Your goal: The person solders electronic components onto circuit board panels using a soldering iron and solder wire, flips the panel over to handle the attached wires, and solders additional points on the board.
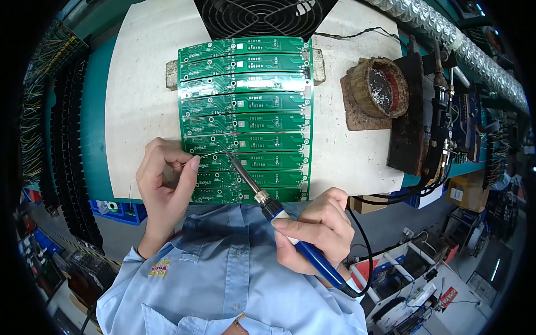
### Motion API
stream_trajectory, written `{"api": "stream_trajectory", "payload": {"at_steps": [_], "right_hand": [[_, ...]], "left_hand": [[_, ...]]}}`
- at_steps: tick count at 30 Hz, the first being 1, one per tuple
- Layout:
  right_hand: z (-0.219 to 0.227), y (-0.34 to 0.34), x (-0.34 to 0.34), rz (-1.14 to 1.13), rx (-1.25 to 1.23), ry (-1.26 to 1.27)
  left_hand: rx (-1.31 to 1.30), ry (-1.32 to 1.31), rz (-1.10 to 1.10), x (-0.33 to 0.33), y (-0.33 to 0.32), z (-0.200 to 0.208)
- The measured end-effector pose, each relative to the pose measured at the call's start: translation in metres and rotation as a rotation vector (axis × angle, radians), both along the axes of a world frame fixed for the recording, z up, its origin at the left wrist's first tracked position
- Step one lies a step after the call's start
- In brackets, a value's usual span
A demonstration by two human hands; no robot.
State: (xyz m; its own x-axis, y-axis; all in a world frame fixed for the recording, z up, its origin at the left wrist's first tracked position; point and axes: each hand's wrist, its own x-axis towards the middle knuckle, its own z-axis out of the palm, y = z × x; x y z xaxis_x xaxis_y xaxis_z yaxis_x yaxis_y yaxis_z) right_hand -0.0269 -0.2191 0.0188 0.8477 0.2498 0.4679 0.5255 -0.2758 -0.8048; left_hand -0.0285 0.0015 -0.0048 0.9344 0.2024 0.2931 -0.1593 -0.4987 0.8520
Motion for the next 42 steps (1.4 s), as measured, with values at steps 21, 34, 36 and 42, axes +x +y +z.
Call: {"api": "stream_trajectory", "payload": {"at_steps": [21, 34, 36, 42], "right_hand": [[0.013, 0.000, 0.003, 0.046, -0.304, -0.045], [0.008, -0.010, 0.007, 0.064, -0.176, 0.106], [0.009, -0.010, 0.007, 0.069, -0.172, 0.103], [0.009, -0.008, 0.008, 0.084, -0.161, 0.094]], "left_hand": [[-0.023, 0.014, 0.020, -0.002, -0.001, -0.001], [-0.065, 0.041, 0.042, -0.002, -0.002, 0.000], [-0.069, 0.038, 0.042, -0.001, -0.002, 0.000], [-0.064, 0.027, 0.035, -0.001, -0.001, -0.001]]}}
